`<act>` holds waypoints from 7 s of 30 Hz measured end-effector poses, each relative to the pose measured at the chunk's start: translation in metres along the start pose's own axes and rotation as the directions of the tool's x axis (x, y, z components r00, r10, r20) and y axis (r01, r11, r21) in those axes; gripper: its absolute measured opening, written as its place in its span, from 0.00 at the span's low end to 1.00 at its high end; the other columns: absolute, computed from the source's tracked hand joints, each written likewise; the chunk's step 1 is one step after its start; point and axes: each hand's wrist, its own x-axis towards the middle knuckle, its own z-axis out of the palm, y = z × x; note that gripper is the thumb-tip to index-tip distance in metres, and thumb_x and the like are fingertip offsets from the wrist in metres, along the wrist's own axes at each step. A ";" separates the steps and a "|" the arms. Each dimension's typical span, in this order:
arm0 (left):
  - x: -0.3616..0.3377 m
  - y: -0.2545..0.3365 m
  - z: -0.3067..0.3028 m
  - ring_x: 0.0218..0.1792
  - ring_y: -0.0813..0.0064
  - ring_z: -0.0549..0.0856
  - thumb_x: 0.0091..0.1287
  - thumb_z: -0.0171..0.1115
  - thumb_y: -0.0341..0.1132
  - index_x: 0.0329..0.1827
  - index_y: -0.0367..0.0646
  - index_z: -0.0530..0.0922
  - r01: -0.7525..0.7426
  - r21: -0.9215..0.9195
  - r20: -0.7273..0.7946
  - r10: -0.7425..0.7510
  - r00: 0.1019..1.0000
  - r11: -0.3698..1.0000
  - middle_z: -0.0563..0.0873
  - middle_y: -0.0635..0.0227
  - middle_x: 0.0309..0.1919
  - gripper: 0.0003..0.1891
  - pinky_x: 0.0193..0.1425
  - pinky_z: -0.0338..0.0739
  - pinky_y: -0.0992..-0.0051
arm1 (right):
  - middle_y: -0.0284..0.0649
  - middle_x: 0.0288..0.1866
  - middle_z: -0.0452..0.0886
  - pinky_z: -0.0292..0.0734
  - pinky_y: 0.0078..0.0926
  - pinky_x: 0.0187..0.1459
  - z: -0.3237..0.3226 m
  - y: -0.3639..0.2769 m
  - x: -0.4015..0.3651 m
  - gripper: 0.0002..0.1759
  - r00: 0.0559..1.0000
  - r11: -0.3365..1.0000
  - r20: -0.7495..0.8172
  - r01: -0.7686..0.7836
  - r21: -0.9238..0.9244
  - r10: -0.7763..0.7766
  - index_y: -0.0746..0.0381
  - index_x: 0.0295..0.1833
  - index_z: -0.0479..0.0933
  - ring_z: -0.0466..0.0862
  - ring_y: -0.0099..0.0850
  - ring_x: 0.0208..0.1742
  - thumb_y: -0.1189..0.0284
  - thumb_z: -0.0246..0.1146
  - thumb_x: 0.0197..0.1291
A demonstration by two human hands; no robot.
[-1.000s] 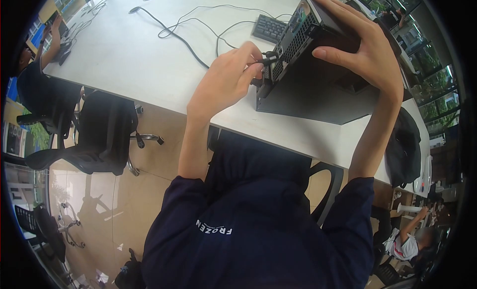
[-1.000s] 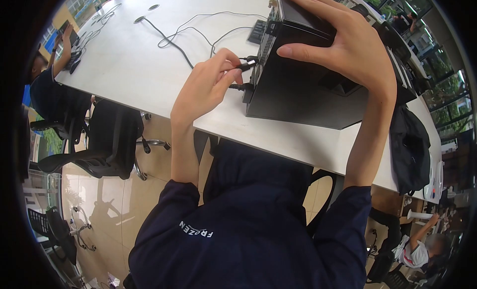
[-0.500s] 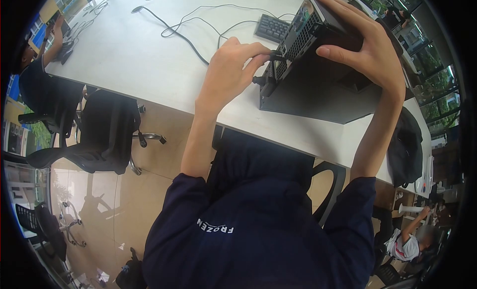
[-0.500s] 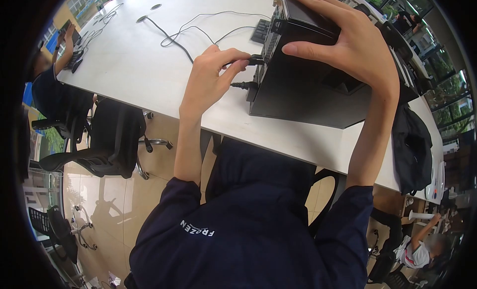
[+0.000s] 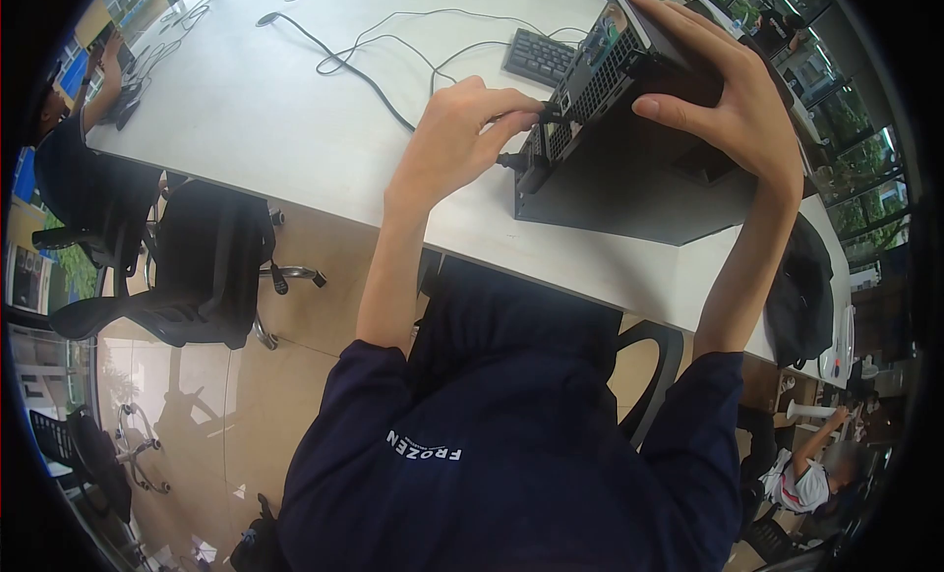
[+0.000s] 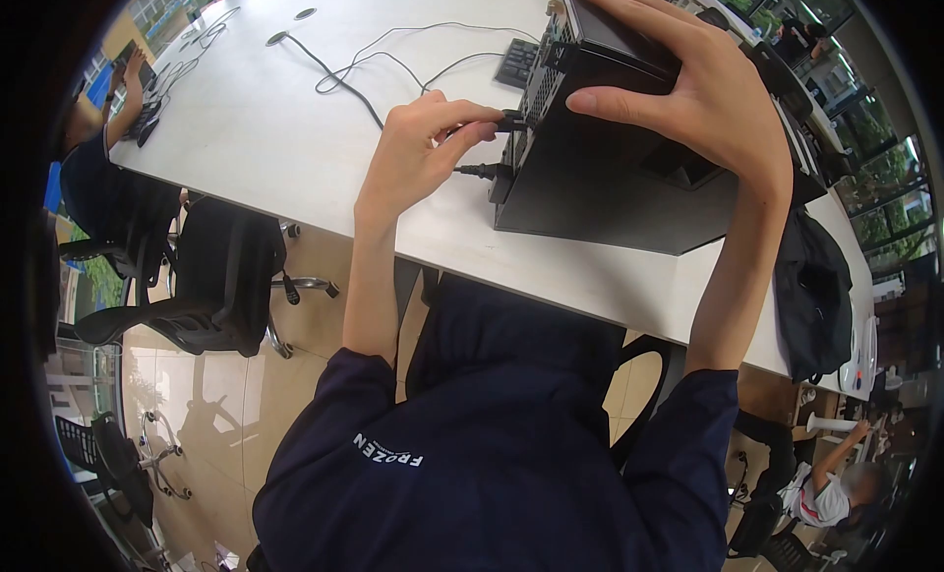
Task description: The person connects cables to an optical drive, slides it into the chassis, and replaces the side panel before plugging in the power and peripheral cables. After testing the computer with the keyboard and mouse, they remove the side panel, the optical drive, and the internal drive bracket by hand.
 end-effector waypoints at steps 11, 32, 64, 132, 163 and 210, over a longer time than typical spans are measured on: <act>0.002 0.006 0.009 0.25 0.76 0.74 0.66 0.69 0.28 0.46 0.45 0.90 0.032 0.074 -0.025 -0.030 0.999 0.997 0.92 0.70 0.29 0.08 0.31 0.69 0.75 | 0.55 0.65 0.81 0.77 0.38 0.65 -0.034 -0.073 -0.009 0.55 0.996 0.982 0.064 0.056 0.180 -0.069 0.66 0.71 0.76 0.84 0.45 0.62 0.48 0.84 0.39; 0.007 -0.016 -0.011 0.30 0.67 0.85 0.70 0.66 0.38 0.42 0.39 0.87 -0.135 0.391 -0.110 0.192 0.975 0.910 0.89 0.62 0.29 0.10 0.37 0.75 0.71 | 0.62 0.70 0.77 0.75 0.42 0.67 -0.023 -0.052 -0.011 0.55 0.997 0.996 0.018 0.078 0.044 -0.079 0.60 0.71 0.77 0.80 0.54 0.68 0.41 0.81 0.38; 0.003 0.041 0.043 0.71 0.46 0.70 0.59 0.78 0.47 0.72 0.33 0.67 -0.026 0.016 -0.031 0.026 0.999 1.000 0.73 0.46 0.69 0.43 0.74 0.65 0.55 | 0.58 0.66 0.80 0.80 0.38 0.61 -0.012 -0.036 -0.009 0.56 0.995 0.990 -0.010 0.104 0.099 -0.103 0.58 0.71 0.78 0.85 0.51 0.61 0.33 0.76 0.40; -0.063 0.098 0.131 0.79 0.25 0.31 0.59 0.77 0.40 0.84 0.34 0.39 0.039 0.346 -0.079 -0.013 0.997 0.938 0.29 0.27 0.79 0.60 0.77 0.38 0.30 | 0.37 0.42 0.85 0.81 0.28 0.46 0.076 0.128 -0.141 0.31 0.679 -0.057 -0.204 0.341 0.938 0.706 0.59 0.51 0.81 0.85 0.31 0.42 0.44 0.46 0.79; -0.037 0.066 0.079 0.84 0.41 0.45 0.61 0.78 0.47 0.86 0.42 0.46 0.235 0.171 0.145 -0.260 0.955 0.957 0.38 0.40 0.84 0.58 0.83 0.45 0.44 | 0.52 0.71 0.70 0.58 0.35 0.75 0.090 -0.034 -0.119 0.52 0.504 0.389 -0.506 0.325 0.862 0.699 0.74 0.78 0.58 0.69 0.39 0.72 0.45 0.67 0.66; -0.052 0.063 0.036 0.75 0.52 0.66 0.60 0.78 0.35 0.80 0.29 0.38 0.353 0.147 -0.373 -0.279 0.885 0.924 0.60 0.44 0.74 0.59 0.80 0.58 0.56 | 0.75 0.82 0.41 0.50 0.54 0.80 0.168 -0.141 -0.054 0.56 0.893 0.666 -0.433 0.249 0.704 0.124 0.79 0.81 0.35 0.48 0.70 0.82 0.60 0.65 0.70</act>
